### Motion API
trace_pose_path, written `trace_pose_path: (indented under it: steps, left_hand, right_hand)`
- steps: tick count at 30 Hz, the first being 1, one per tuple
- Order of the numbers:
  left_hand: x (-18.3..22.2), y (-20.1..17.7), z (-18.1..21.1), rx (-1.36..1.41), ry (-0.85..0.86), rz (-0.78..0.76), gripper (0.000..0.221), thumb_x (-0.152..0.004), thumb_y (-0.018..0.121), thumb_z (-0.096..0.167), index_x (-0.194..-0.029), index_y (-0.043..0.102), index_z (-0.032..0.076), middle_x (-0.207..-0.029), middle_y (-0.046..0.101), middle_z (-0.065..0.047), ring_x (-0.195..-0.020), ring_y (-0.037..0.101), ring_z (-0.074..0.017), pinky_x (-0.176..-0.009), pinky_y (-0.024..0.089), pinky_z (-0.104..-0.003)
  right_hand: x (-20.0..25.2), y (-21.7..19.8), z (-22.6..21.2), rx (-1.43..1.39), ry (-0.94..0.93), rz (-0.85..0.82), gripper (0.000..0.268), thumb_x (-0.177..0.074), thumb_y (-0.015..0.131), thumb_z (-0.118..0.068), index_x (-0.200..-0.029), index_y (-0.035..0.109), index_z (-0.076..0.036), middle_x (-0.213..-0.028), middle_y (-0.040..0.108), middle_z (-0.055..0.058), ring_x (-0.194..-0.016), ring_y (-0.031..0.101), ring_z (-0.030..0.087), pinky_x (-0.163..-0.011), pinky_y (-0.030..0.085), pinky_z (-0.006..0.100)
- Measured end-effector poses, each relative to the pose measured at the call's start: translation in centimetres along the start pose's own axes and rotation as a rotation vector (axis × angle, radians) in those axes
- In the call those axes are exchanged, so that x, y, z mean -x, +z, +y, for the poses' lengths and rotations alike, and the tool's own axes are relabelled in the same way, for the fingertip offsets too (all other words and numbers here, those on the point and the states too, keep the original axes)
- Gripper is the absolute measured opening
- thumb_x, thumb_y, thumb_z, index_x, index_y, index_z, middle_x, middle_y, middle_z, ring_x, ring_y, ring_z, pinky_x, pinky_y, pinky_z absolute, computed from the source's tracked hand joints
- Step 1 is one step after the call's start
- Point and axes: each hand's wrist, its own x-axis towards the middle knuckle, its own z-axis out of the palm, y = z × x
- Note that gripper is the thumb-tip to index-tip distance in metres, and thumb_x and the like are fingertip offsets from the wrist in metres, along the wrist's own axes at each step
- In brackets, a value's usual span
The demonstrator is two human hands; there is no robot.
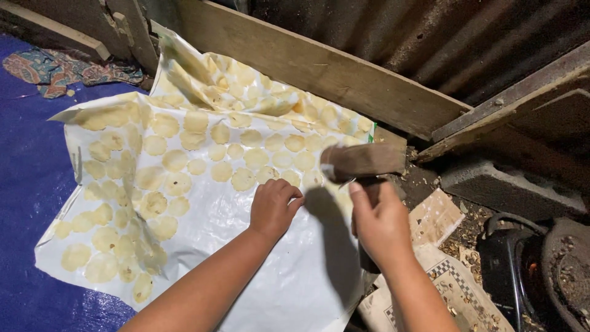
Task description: Cracking nuts using a wooden mallet on a stone and sorting the kernels by hand
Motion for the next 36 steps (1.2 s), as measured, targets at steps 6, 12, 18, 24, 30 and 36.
trace_pose_path:
  steps: [6,12,18,24,30,36]
  left_hand:
    - [0.7,-0.4,-0.2,-0.017,-0.001,0.028,0.015,-0.087,0.077,0.037,-0.094,0.071,0.025,-0.090,0.062,0.004,-0.093,0.061,-0.0204,-0.085,0.048,-0.038]
    - [4.8,-4.1,0.3,0.086,-0.029,0.194,0.013,-0.092,0.068,0.014,-0.104,0.068,0.009,-0.110,0.063,-0.003,-0.100,0.061,-0.0235,-0.084,0.050,-0.037]
    - [5.4,-5.3,0.0,-0.030,0.129,0.007,0.020,-0.101,0.058,0.013,-0.117,0.068,0.008,-0.107,0.065,-0.013,-0.109,0.064,-0.0319,-0.093,0.053,-0.036]
    - [1.9,0.0,0.0,0.023,0.177,0.068,0.016,-0.106,0.052,0.019,-0.119,0.060,0.014,-0.098,0.063,-0.005,-0.099,0.066,-0.0249,-0.090,0.054,-0.034]
    - [1.8,-0.3,-0.9,0.062,0.084,0.034,0.017,-0.107,0.050,0.024,-0.121,0.057,0.018,-0.100,0.063,-0.002,-0.098,0.064,-0.0214,-0.089,0.053,-0.033]
    - [4.6,-6.2,-1.3,-0.226,-0.083,-0.005,0.051,-0.105,0.053,0.042,-0.141,0.048,0.006,-0.146,0.049,-0.021,-0.143,0.042,-0.0373,-0.124,0.021,-0.055]
  right_hand:
    - [0.3,4.1,1.6,-0.591,-0.549,0.496,0.026,-0.085,0.070,-0.004,-0.062,0.057,-0.001,-0.042,0.053,0.013,-0.041,0.061,0.022,-0.052,0.050,0.028]
    - [-3.4,10.5,6.4,0.255,-0.136,0.009,0.040,-0.094,0.060,-0.039,-0.112,0.051,-0.005,-0.082,0.074,0.021,-0.075,0.071,0.044,-0.068,0.054,0.052]
    - [-0.4,2.2,0.2,0.075,0.072,-0.226,0.086,-0.094,0.056,-0.058,-0.148,0.044,0.007,-0.132,0.062,0.031,-0.126,0.061,0.044,-0.102,0.051,0.056]
    - [2.4,-3.8,-1.5,-0.219,-0.251,0.367,0.032,-0.091,0.075,-0.026,-0.079,0.062,0.000,-0.052,0.060,0.021,-0.048,0.059,0.030,-0.049,0.046,0.040]
    - [0.6,5.9,3.1,-0.670,-0.340,0.513,0.017,-0.075,0.074,-0.005,-0.081,0.065,0.009,-0.063,0.058,0.018,-0.064,0.064,0.024,-0.058,0.055,0.036]
    - [-3.0,9.3,5.3,0.231,-0.016,-0.203,0.062,-0.097,0.056,-0.042,-0.136,0.047,0.005,-0.105,0.070,0.034,-0.104,0.071,0.048,-0.084,0.060,0.057]
